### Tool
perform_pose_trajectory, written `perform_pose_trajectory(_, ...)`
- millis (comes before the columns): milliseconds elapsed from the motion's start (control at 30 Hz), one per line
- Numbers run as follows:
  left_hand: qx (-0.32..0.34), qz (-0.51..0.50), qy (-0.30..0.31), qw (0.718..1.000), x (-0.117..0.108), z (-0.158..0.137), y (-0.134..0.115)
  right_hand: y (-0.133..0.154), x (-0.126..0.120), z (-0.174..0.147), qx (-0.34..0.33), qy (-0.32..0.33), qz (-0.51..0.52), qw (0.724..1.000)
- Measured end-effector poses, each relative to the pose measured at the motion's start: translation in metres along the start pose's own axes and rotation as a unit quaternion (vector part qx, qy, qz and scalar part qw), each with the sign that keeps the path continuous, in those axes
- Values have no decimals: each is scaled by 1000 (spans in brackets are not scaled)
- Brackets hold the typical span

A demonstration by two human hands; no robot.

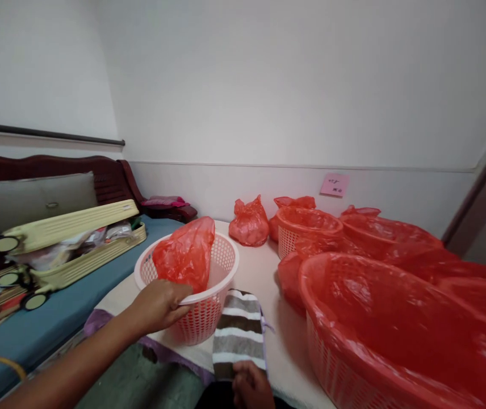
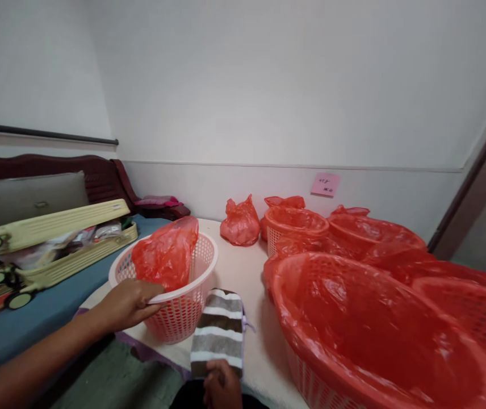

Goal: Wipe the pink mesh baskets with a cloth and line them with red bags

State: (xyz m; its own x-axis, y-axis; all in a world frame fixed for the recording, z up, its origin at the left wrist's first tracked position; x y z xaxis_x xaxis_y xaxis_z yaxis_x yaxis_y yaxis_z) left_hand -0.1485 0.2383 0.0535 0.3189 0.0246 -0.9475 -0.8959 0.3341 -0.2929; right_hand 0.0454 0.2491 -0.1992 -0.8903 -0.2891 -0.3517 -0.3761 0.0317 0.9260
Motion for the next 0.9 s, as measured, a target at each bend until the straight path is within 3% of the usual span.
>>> perform_pose_trajectory(200, -22, 28, -27, 999, 3, 4, 4, 22, -66, 75, 1, -172, -189, 967)
perform_pose_trajectory(400, -36, 38, -38, 998, 0, 5, 5, 24, -61, 99, 6, -189, -333, 924)
perform_pose_trajectory(500, -37, 41, -42, 998, 0, 8, 4, 21, -60, 101, 0, -180, -346, 921)
perform_pose_trajectory(800, -18, 16, -59, 998, -6, 5, 5, -10, -92, 91, 60, -200, -280, 937)
perform_pose_trajectory(900, 63, -13, -149, 987, -21, -9, -19, -7, -92, 89, 39, -202, -270, 941)
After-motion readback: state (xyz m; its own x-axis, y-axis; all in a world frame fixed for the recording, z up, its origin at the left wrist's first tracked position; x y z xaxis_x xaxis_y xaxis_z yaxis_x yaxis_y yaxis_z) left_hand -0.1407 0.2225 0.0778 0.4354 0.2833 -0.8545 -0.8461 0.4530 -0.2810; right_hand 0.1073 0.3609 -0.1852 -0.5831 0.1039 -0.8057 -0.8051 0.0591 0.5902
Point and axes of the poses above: each hand's wrist, its own z-axis towards the middle knuckle, its own x-axis out of the palm, y = z × x, the point moved 10 cm from there along z, towards the middle knuckle, and after that the axes turned 15 degrees about -z, right-handed, at the moved point
